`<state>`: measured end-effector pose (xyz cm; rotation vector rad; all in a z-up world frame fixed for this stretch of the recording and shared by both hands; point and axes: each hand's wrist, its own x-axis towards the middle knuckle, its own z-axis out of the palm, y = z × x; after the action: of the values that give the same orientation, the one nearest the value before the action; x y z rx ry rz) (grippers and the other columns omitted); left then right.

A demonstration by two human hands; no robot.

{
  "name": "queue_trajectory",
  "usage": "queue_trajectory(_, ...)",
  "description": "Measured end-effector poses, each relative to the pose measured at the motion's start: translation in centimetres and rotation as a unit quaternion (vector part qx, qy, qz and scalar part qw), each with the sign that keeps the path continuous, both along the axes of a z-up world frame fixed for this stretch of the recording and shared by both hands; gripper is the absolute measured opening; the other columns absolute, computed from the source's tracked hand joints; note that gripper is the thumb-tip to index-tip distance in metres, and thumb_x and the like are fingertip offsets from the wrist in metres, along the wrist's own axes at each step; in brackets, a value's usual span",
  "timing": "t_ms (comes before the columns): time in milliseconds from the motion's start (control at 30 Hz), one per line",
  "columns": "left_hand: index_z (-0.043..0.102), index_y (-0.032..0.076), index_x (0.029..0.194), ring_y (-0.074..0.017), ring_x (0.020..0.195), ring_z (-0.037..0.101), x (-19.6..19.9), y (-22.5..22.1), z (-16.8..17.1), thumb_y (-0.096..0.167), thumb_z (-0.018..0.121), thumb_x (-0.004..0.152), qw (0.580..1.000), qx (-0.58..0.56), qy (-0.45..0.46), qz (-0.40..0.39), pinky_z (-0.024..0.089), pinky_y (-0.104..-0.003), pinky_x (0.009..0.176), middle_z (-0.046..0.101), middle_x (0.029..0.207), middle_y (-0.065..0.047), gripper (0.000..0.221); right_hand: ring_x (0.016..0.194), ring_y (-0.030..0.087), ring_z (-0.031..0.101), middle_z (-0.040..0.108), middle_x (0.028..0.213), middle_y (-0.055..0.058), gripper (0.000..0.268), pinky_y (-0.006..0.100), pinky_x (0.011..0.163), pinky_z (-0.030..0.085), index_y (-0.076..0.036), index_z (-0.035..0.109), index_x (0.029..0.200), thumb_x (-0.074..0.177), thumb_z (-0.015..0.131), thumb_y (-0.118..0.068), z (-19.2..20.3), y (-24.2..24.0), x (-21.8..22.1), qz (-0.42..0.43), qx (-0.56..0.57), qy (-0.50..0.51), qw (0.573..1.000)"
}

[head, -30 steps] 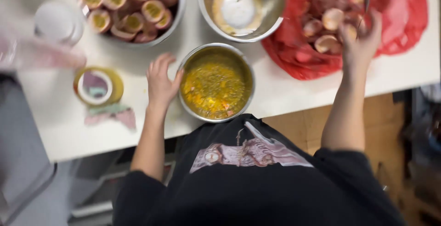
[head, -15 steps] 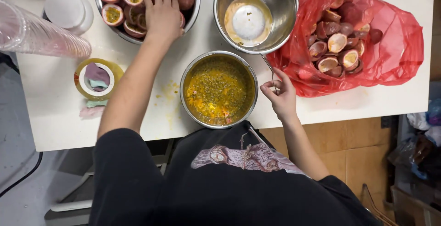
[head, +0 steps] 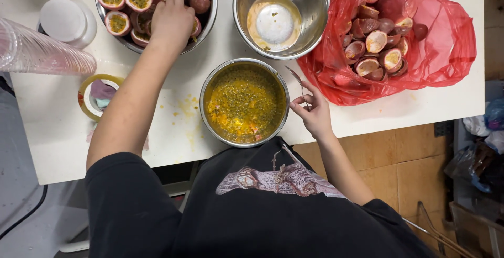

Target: Scooping pulp from halved passion fruits into a bowl using a spoon.

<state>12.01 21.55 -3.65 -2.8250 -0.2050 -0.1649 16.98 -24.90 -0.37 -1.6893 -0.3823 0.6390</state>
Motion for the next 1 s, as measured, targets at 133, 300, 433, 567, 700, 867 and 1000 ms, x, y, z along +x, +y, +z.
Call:
queue_trajectory(133, 0.074, 0.008, 0.099, -0.0293, 0.105, 0.06, -0.5, 0.8, 0.7, 0.014, 0.068, 0.094, 0.999, -0.027, -0.021, -0.015, 0.05, -0.039, 0.083, 0.061, 0.11, -0.013, 0.01, 0.077, 0.005, 0.066, 0.072, 0.09, 0.006, 0.07, 0.018, 0.062, 0.05, 0.003, 0.044, 0.149, 0.088, 0.078, -0.005, 0.1, -0.1, -0.3, 0.005, -0.007, 0.0, 1.0)
queue_trajectory(300, 0.073, 0.008, 0.109, -0.0335, 0.103, 0.064, -1.9, -0.4, 5.2, 0.016, 0.081, 0.071, 0.997, -0.078, -0.002, 0.004, 0.053, -0.042, 0.086, 0.067, 0.109, -0.014, 0.04, 0.075, 0.005, 0.064, 0.071, 0.088, 0.006, 0.068, 0.019, 0.061, 0.048, 0.002, 0.045, 0.148, 0.089, 0.077, -0.006, -0.5, -0.4, -0.5, 0.006, -0.015, 0.002, 1.0)
queue_trajectory(433, 0.059, 0.004, 0.137, -0.0315, 0.106, 0.069, -4.9, -6.5, 8.5, 0.019, 0.09, 0.077, 0.893, -0.428, -0.137, 0.019, 0.055, -0.042, 0.092, 0.065, 0.123, -0.015, 0.069, 0.081, 0.004, 0.056, 0.061, 0.095, 0.002, 0.051, 0.021, 0.067, 0.047, -0.001, 0.05, 0.142, 0.097, 0.073, -0.007, -2.9, -2.2, -0.5, -0.003, -0.001, -0.026, 1.0)
queue_trajectory(567, 0.051, 0.003, 0.148, -0.0183, 0.121, 0.064, -8.9, -13.4, 6.9, 0.016, 0.085, 0.089, 0.588, -0.787, -0.184, -0.027, 0.055, -0.036, 0.106, 0.06, 0.134, -0.009, 0.069, 0.083, 0.004, 0.055, 0.06, 0.099, 0.0, 0.032, 0.021, 0.072, 0.048, -0.002, 0.056, 0.135, 0.104, 0.063, -0.007, -0.6, -1.2, -1.4, 0.03, 0.001, -0.043, 0.999)
queue_trajectory(700, 0.045, 0.004, 0.155, -0.017, 0.116, 0.062, -11.7, -19.0, 3.0, 0.028, 0.074, 0.101, 0.406, -0.895, -0.179, -0.039, 0.052, -0.036, 0.102, 0.062, 0.131, -0.009, 0.066, 0.085, 0.005, 0.06, 0.067, 0.1, 0.002, 0.026, 0.021, 0.074, 0.05, 0.0, 0.063, 0.129, 0.104, 0.061, -0.005, 3.0, 0.3, -2.8, 0.086, -0.014, -0.053, 0.995)
queue_trajectory(867, 0.046, 0.007, 0.146, -0.0191, 0.099, 0.066, -12.4, -22.1, 2.5, 0.053, 0.044, 0.108, 0.192, -0.96, -0.203, 0.008, 0.054, -0.038, 0.087, 0.065, 0.111, -0.01, 0.06, 0.087, 0.007, 0.067, 0.072, 0.101, 0.005, 0.024, 0.022, 0.078, 0.054, 0.0, 0.067, 0.126, 0.102, 0.061, -0.003, 3.8, 1.4, -3.8, 0.16, -0.009, -0.087, 0.983)
queue_trajectory(1000, 0.056, 0.003, 0.131, -0.0199, 0.092, 0.068, -11.9, -22.3, 0.6, 0.057, 0.029, 0.11, 0.218, -0.949, -0.223, 0.056, 0.057, -0.038, 0.083, 0.067, 0.106, -0.011, 0.064, 0.082, 0.009, 0.066, 0.072, 0.099, 0.008, 0.025, 0.024, 0.074, 0.054, 0.0, 0.068, 0.125, 0.101, 0.062, -0.002, 5.5, 2.5, -4.4, 0.174, -0.018, -0.144, 0.974)
